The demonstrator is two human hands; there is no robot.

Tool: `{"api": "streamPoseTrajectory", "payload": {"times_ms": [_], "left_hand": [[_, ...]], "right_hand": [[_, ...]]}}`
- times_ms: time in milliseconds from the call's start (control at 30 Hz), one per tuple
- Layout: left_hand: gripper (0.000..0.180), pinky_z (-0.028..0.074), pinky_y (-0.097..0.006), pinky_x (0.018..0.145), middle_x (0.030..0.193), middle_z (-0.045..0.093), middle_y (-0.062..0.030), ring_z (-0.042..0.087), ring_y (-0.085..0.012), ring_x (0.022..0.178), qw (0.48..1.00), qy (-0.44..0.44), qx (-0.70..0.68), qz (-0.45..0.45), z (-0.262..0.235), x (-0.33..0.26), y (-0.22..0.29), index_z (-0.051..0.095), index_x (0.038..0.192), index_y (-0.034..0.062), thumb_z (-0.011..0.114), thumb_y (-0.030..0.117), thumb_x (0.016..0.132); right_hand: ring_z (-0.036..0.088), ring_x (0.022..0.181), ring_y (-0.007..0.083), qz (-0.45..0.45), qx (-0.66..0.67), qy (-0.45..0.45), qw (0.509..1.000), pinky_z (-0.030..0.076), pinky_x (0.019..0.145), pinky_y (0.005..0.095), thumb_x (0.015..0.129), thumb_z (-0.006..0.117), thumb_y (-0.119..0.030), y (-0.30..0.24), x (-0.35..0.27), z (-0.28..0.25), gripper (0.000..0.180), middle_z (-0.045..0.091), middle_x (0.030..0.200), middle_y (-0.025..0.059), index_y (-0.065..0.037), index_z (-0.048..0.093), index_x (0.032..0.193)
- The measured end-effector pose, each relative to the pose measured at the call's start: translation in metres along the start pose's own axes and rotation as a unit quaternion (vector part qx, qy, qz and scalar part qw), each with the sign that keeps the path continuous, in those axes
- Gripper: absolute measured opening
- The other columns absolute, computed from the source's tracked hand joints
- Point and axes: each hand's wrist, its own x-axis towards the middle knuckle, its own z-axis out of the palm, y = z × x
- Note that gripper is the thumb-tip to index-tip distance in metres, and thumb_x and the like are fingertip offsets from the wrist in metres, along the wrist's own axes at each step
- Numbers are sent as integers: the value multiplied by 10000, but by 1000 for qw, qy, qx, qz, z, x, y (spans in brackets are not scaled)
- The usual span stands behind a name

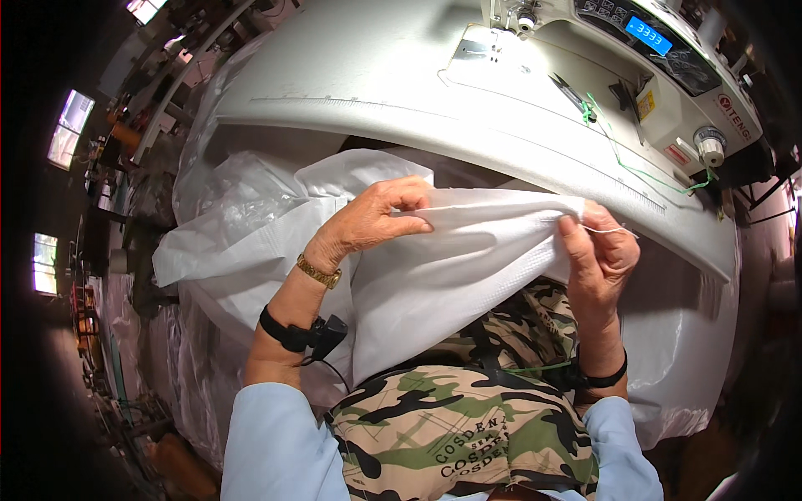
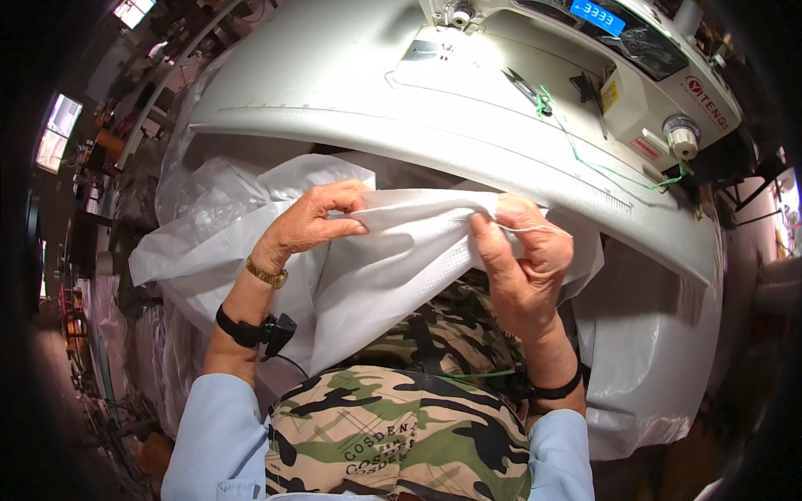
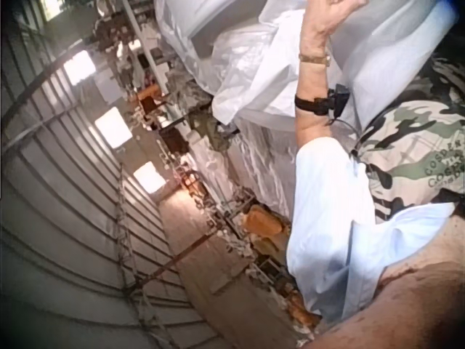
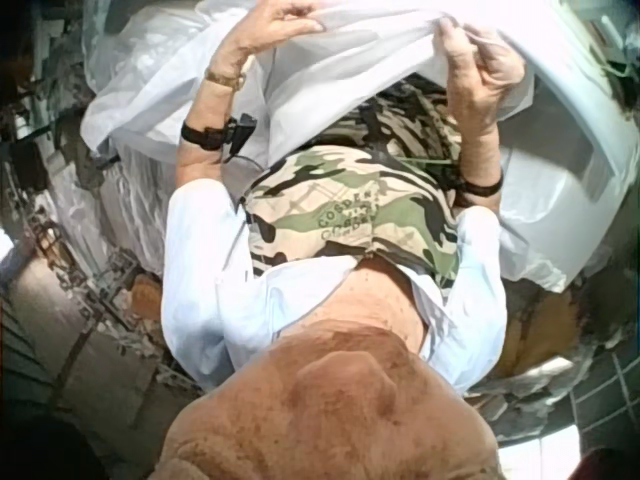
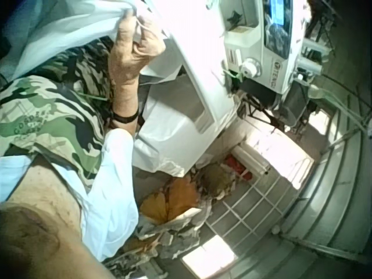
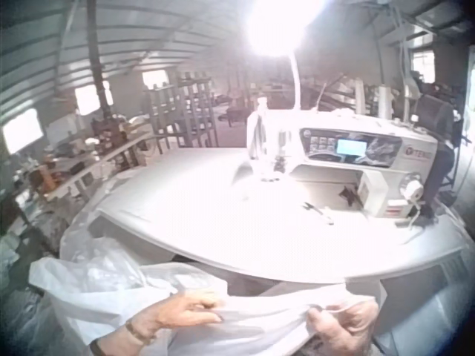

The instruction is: Sewing together large white plastic sheets or fabric using an industrial sewing machine.

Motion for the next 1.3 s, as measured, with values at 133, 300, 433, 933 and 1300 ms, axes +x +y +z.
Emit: {"api": "streamPoseTrajectory", "payload": {"times_ms": [133,300,433,933,1300], "left_hand": [[141,461,-288,763,982,618,-14,570,-148,843,993,43,1,-112,-6,-17,-20,603,820,23,712,113,810],[97,483,-272,735,1033,633,-24,586,-128,850,991,109,52,-53,-3,-24,-36,666,902,4,672,41,813],[147,500,-267,717,1142,658,-35,609,-121,837,984,152,92,-28,5,-15,-35,702,954,-3,654,6,815],[70,581,-280,758,1372,586,-29,670,-132,844,931,74,285,215,-1,30,3,646,781,45,694,79,819],[103,327,-482,1153,1448,516,6,452,-282,1342,847,93,405,331,-2,41,28,702,693,150,765,212,745]], "right_hand": [[606,863,181,-44,-12,34,998,465,817,282,868,670,1,-9,3,-5,119,668,901,132,72,676,963],[617,818,182,-113,-70,44,990,474,901,376,852,646,22,-24,5,-8,81,677,848,120,64,670,918],[626,663,180,-214,-95,6,972,476,931,492,841,641,9,-34,9,-3,60,665,737,86,4,661,898],[650,575,158,-232,-44,-102,966,413,943,508,830,672,-124,-78,-11,-24,50,685,702,47,-74,677,834],[656,579,147,-245,-64,-213,944,395,958,500,827,720,-156,-91,-15,-47,88,683,685,33,-73,691,818]]}}
